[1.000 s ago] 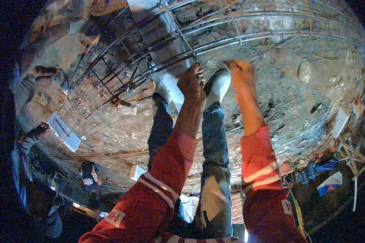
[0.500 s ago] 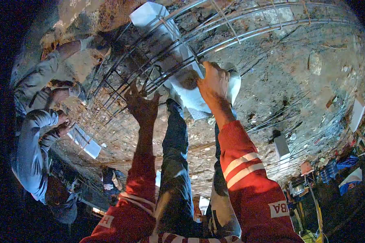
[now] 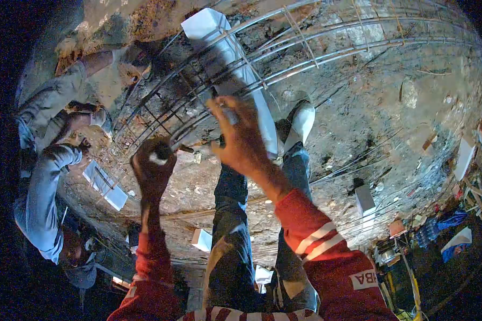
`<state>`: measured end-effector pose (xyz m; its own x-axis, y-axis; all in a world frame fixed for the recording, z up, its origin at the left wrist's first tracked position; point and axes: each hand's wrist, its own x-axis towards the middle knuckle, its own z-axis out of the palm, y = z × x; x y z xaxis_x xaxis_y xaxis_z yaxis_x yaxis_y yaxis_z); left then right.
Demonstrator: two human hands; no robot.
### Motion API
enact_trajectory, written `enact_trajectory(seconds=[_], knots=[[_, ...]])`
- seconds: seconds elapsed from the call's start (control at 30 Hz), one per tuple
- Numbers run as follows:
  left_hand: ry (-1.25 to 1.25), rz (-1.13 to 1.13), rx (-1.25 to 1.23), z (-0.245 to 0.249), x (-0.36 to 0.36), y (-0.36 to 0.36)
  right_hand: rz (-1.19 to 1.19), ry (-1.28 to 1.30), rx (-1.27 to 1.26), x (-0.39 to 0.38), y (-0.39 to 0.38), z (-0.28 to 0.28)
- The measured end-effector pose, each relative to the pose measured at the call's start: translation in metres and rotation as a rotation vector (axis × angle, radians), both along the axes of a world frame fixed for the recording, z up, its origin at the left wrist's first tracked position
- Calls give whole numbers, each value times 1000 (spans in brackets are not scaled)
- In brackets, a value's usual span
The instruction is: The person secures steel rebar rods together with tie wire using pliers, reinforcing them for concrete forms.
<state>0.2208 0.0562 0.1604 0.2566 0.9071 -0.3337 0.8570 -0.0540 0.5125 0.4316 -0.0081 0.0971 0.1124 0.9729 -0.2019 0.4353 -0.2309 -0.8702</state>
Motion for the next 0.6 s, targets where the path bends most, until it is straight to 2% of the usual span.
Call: enact_trajectory(seconds=[0.03,0.13,0.2,0.23,0.3,0.33,0.37,0.43,0.47,0.5,0.53,0.57,0.6], knots=[[27,-27,-65,31,12,9,119,75,84,-17,1,2],[11,-9,-250,92,36,27,228,235,141,-58,8,48],[-4,-3,-331,106,49,34,169,231,229,-89,-15,25],[-133,55,-379,106,55,36,-42,496,-18,-92,-23,32],[-362,136,-542,96,69,40,-108,270,-56,-65,-28,32],[-528,163,-617,86,77,39,-139,161,-83,-50,-26,35],[-707,263,-738,75,87,41,-182,26,-233,-32,-19,44],[-535,204,-589,17,98,38,-245,-147,-385,9,-36,32],[-512,170,-702,-12,105,45,-271,-227,-466,30,-45,26],[-291,45,-416,-69,107,38,-149,-272,-742,55,-52,9],[-303,24,-485,-104,118,42,-54,-427,-626,74,-69,-15],[-316,7,-556,-134,132,42,-46,-450,-674,88,-75,-28],[-405,32,-574,-174,146,36,105,-565,-420,109,-108,-68]])
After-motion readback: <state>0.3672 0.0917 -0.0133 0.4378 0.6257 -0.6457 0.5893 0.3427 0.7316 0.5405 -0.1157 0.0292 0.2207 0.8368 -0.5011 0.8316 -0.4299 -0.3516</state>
